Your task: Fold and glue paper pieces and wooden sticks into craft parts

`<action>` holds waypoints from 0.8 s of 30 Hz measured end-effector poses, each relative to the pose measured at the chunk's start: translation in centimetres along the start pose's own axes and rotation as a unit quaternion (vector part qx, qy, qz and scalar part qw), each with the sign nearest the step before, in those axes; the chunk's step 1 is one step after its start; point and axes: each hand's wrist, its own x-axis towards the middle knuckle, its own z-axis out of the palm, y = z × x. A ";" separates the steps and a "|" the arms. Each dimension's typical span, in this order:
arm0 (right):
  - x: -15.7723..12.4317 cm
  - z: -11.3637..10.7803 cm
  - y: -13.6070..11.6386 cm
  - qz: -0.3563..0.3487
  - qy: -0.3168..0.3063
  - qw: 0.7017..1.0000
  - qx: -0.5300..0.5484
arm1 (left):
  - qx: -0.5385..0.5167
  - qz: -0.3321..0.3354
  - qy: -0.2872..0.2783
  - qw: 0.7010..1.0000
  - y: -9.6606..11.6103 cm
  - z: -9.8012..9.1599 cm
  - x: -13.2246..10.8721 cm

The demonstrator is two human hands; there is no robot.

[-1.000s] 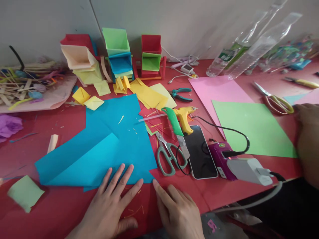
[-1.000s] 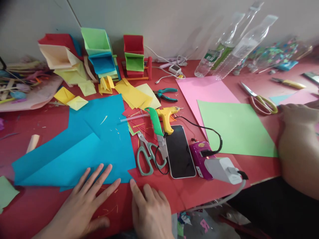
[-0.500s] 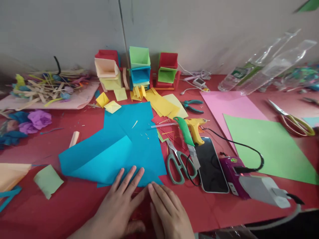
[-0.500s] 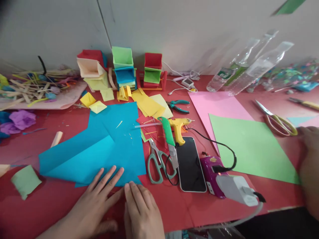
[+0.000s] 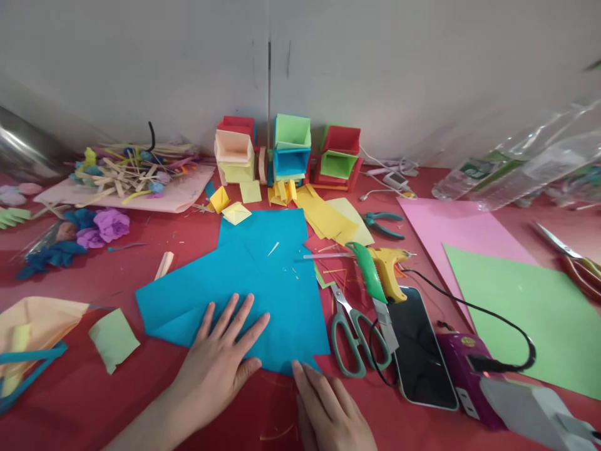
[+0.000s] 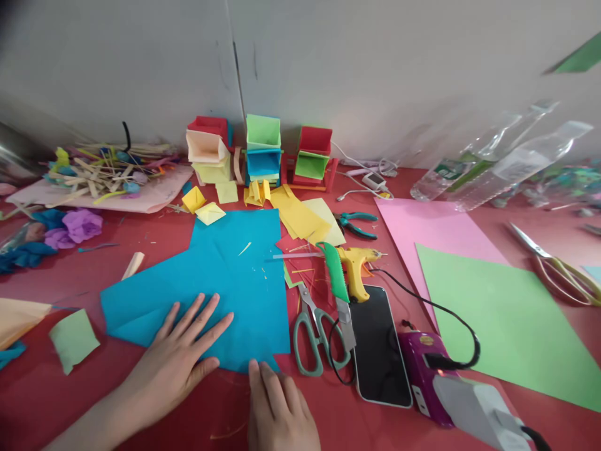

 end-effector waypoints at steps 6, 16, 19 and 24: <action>1.8 0.0 -0.5 -0.004 0.051 0.999 0.006 | 0.006 -0.008 0.013 1.000 0.3 0.0 0.1; 1.5 3.2 -2.3 -0.047 0.137 0.989 0.030 | -0.014 -0.011 -0.001 1.000 0.2 -0.4 0.1; 1.6 1.8 -1.0 -0.111 0.082 0.990 -0.019 | -0.021 -0.004 -0.007 1.000 -0.2 -0.5 -0.1; 0.8 0.6 0.7 -0.146 0.070 0.986 -0.048 | -0.023 0.002 -0.012 1.000 -1.5 -0.5 -0.6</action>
